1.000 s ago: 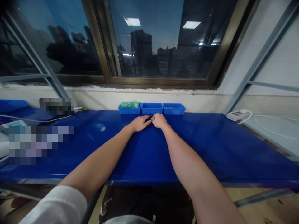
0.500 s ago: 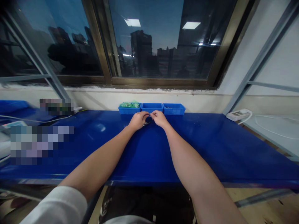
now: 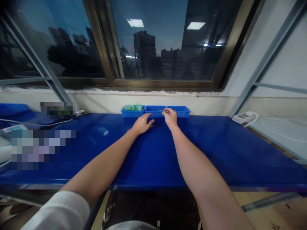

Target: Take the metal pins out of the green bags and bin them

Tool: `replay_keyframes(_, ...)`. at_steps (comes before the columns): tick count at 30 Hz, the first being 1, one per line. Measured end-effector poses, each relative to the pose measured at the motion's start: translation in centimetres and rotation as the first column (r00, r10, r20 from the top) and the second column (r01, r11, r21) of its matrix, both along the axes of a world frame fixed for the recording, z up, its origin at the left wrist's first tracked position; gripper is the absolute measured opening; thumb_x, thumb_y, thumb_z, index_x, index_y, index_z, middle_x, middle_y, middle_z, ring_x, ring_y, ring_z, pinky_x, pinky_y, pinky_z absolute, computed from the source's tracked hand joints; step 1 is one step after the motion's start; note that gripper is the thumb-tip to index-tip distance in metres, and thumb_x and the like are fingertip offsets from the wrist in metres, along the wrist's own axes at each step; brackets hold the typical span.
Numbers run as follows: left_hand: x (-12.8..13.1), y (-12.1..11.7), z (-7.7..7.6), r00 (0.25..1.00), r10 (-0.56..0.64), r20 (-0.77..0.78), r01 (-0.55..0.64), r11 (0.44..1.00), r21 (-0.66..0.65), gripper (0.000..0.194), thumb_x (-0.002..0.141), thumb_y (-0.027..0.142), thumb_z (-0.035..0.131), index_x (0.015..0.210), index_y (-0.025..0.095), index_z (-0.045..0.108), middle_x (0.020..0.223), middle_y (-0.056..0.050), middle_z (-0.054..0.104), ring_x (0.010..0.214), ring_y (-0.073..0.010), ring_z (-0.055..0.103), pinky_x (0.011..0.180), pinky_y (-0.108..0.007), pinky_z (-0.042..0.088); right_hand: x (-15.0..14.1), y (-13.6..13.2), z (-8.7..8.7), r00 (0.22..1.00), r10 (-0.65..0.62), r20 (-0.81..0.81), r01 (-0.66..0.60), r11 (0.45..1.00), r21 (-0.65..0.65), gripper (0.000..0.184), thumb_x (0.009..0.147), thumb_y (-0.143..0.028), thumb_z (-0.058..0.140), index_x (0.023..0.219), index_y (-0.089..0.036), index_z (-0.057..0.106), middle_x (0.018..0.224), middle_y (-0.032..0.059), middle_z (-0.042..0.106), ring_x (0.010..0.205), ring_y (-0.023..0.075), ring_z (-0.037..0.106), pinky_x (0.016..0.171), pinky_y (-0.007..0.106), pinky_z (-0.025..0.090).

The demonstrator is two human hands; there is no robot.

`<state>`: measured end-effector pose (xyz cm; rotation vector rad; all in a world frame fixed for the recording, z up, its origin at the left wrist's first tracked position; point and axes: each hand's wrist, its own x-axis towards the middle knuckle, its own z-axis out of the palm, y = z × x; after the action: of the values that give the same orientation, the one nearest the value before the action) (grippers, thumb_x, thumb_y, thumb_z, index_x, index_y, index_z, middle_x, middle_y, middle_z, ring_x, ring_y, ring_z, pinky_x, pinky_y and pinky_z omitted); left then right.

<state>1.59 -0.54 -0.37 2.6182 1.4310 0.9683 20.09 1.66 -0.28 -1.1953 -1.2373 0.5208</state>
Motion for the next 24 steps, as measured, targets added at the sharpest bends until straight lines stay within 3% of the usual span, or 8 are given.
replay_keyframes(4, -0.2, 0.2, -0.2, 0.997, 0.052, -0.054, -0.054, 0.998, -0.042, 0.051, 0.089, 0.038, 0.047, 0.133, 0.012, 0.041, 0.134, -0.013, 0.05, 0.123, -0.0245, 0.048, 0.103, -0.035, 0.037, 1.4, 0.1, -0.1, 0.942, -0.25, 0.222, 0.257, 0.966, 0.0, 0.042, 0.066, -0.023, 0.054, 0.106, -0.014, 0.062, 0.102, 0.0096, 0.067, 0.1, 0.0241, 0.056, 0.09, 0.039, 0.041)
replay_keyframes(9, -0.2, 0.4, -0.4, 0.989, 0.109, -0.102, -0.121, 0.986, -0.118, 0.061, 0.088, 0.044, 0.046, 0.138, 0.011, 0.033, 0.141, -0.016, 0.042, 0.129, -0.0258, 0.041, 0.106, -0.035, 0.032, 1.6, 0.0, -0.5, 0.844, -0.354, 0.404, 0.395, 0.918, -0.02, 0.051, 0.068, -0.027, 0.054, 0.119, -0.019, 0.055, 0.125, 0.0104, 0.055, 0.115, 0.0317, 0.041, 0.095, 0.049, 0.035)
replay_keyframes(15, -0.1, 0.3, -0.6, 0.984, 0.118, -0.132, -0.138, 0.979, -0.153, 0.066, 0.088, 0.056, 0.039, 0.137, 0.012, 0.038, 0.142, -0.017, 0.04, 0.132, -0.0269, 0.037, 0.107, -0.037, 0.03, 1.2, 0.2, -1.1, 0.848, -0.223, 0.481, 0.337, 0.927, -0.164, 0.072, 0.062, -0.033, 0.065, 0.131, -0.026, 0.044, 0.15, 0.0109, 0.024, 0.122, 0.0407, 0.032, 0.093, 0.06, 0.033)
replay_keyframes(17, 0.0, 0.3, -0.7, 0.984, 0.099, -0.151, -0.124, 0.979, -0.164, 0.07, 0.087, 0.063, 0.034, 0.135, 0.013, 0.042, 0.142, -0.016, 0.041, 0.133, -0.0272, 0.035, 0.107, -0.039, 0.028, 0.9, 0.1, -1.2, 0.831, -0.21, 0.514, 0.327, 0.933, -0.147, 0.073, 0.064, -0.033, 0.064, 0.133, -0.025, 0.042, 0.152, 0.0104, 0.019, 0.124, 0.0411, 0.03, 0.094, 0.06, 0.033)
replay_keyframes(24, 0.5, 0.6, -0.5, 0.973, 0.03, -0.228, -0.078, 0.976, -0.204, 0.077, 0.082, 0.074, 0.025, 0.129, 0.02, 0.053, 0.139, -0.013, 0.045, 0.129, -0.0293, 0.04, 0.107, -0.044, 0.027, -1.2, -0.7, -0.9, 0.767, -0.199, 0.61, 0.211, 0.976, 0.053, 0.055, 0.07, -0.024, 0.054, 0.125, -0.021, 0.051, 0.147, 0.0084, 0.032, 0.125, 0.0333, 0.031, 0.1, 0.052, 0.031)
